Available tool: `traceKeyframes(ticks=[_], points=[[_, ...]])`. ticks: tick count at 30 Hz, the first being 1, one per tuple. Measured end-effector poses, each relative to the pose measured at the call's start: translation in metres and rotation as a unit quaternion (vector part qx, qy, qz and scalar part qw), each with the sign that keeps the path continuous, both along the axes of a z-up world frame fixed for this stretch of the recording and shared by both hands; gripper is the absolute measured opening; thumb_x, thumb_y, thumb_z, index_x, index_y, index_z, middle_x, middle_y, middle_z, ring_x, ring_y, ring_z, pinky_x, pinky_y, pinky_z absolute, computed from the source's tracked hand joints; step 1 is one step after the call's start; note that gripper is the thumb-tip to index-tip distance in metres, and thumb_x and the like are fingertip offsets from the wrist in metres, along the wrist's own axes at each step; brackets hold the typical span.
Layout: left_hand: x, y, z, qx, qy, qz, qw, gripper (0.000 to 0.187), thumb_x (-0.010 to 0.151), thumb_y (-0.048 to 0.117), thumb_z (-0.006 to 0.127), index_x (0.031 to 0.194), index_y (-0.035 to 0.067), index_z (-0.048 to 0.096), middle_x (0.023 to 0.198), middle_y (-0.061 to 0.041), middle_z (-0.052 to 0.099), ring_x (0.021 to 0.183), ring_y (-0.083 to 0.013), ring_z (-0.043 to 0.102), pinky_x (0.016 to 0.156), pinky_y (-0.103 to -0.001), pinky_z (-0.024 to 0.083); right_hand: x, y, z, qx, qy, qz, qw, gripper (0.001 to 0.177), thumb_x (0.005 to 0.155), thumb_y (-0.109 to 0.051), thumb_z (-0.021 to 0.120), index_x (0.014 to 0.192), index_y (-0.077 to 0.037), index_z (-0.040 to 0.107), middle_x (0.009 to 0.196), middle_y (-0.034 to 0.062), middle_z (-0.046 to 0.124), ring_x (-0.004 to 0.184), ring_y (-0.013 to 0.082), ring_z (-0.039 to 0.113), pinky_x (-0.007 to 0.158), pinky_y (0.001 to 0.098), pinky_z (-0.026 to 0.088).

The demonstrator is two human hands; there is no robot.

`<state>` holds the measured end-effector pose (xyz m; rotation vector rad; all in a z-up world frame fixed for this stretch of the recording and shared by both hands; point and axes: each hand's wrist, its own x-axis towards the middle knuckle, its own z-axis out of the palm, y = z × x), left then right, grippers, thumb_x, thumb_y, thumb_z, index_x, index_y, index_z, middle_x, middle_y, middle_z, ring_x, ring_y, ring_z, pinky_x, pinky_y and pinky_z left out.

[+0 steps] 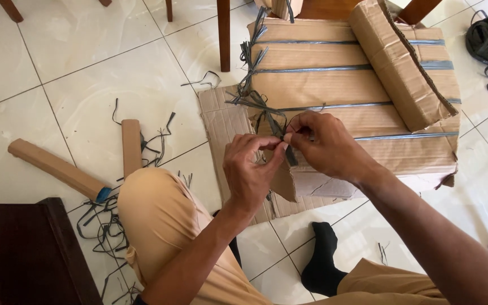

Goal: Wrapping a wooden chair with cardboard and plastic ties for shipping or storage.

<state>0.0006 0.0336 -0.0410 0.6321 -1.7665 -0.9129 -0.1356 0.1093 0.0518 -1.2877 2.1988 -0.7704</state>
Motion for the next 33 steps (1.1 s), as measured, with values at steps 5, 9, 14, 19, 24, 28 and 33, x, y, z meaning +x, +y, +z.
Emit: traceKeyframes(ticks=[5, 9, 14, 19, 24, 28, 33], points=[[-0.003, 0.006, 0.003, 0.126, 0.043, -0.037, 0.99, 0.009, 0.082, 0.018, 0.083, 0.082, 0.016, 0.073, 0.069, -0.001, 0.07, 0.07, -0.0174, 0.067, 0.069, -0.032, 0.05, 0.006, 0.001, 0.008, 0.003, -0.003, -0.006, 1.0, 0.012, 0.09, -0.017, 0.069, 0.086, -0.008, 0.076, 0.079, 0.012, 0.071, 0.079, 0.0282, 0.071, 0.078, 0.0435, 0.054], [-0.006, 0.009, 0.002, 0.177, 0.062, -0.071, 0.98, 0.006, 0.083, 0.013, 0.079, 0.084, 0.011, 0.072, 0.07, -0.008, 0.069, 0.07, -0.02, 0.068, 0.067, -0.033, 0.053, 0.001, 0.001, 0.0, 0.014, 0.001, -0.017, 1.0, 0.02, 0.092, -0.028, 0.069, 0.086, -0.011, 0.077, 0.075, 0.0117, 0.069, 0.076, 0.0279, 0.07, 0.076, 0.045, 0.054], [-0.005, 0.007, 0.0, 0.163, 0.075, -0.089, 0.98, 0.005, 0.082, 0.008, 0.075, 0.083, 0.008, 0.07, 0.073, -0.011, 0.069, 0.072, -0.0198, 0.07, 0.063, -0.03, 0.061, -0.003, -0.019, 0.009, 0.057, 0.029, -0.002, 0.998, 0.031, 0.091, -0.042, 0.068, 0.082, -0.012, 0.073, 0.07, 0.0117, 0.068, 0.076, 0.0332, 0.069, 0.077, 0.0471, 0.052], [-0.004, 0.005, -0.003, 0.137, 0.069, -0.089, 0.984, 0.007, 0.079, 0.004, 0.075, 0.083, 0.006, 0.069, 0.074, -0.013, 0.068, 0.073, -0.0263, 0.072, 0.063, -0.032, 0.063, -0.008, -0.041, 0.023, 0.115, 0.036, 0.045, 0.992, 0.028, 0.086, -0.037, 0.071, 0.082, -0.01, 0.075, 0.074, 0.0119, 0.073, 0.083, 0.0347, 0.074, 0.082, 0.0452, 0.055], [-0.005, 0.002, -0.005, 0.069, 0.083, -0.088, 0.99, 0.01, 0.078, -0.003, 0.074, 0.083, 0.002, 0.066, 0.075, -0.015, 0.064, 0.07, -0.0282, 0.07, 0.059, -0.034, 0.064, -0.016, -0.052, 0.023, 0.19, 0.069, 0.097, 0.975, 0.034, 0.083, -0.043, 0.074, 0.074, -0.011, 0.075, 0.072, 0.0114, 0.075, 0.083, 0.0364, 0.075, 0.079, 0.0474, 0.056], [-0.006, -0.001, -0.012, 0.013, 0.076, -0.073, 0.994, 0.011, 0.078, -0.002, 0.075, 0.082, 0.003, 0.065, 0.075, -0.013, 0.061, 0.07, -0.0284, 0.069, 0.057, -0.031, 0.064, -0.01, -0.057, 0.043, 0.235, 0.036, 0.088, 0.967, 0.036, 0.083, -0.041, 0.07, 0.073, -0.007, 0.074, 0.071, 0.0147, 0.072, 0.083, 0.0363, 0.071, 0.084, 0.0467, 0.054], [-0.004, -0.002, -0.007, -0.009, 0.073, -0.076, 0.994, 0.015, 0.077, -0.001, 0.075, 0.081, 0.004, 0.063, 0.075, -0.012, 0.059, 0.069, -0.0285, 0.068, 0.055, -0.03, 0.063, -0.017, -0.06, 0.026, 0.186, 0.013, 0.1, 0.977, 0.033, 0.082, -0.045, 0.074, 0.072, -0.014, 0.075, 0.07, 0.0098, 0.071, 0.078, 0.032, 0.072, 0.08, 0.0439, 0.055]])
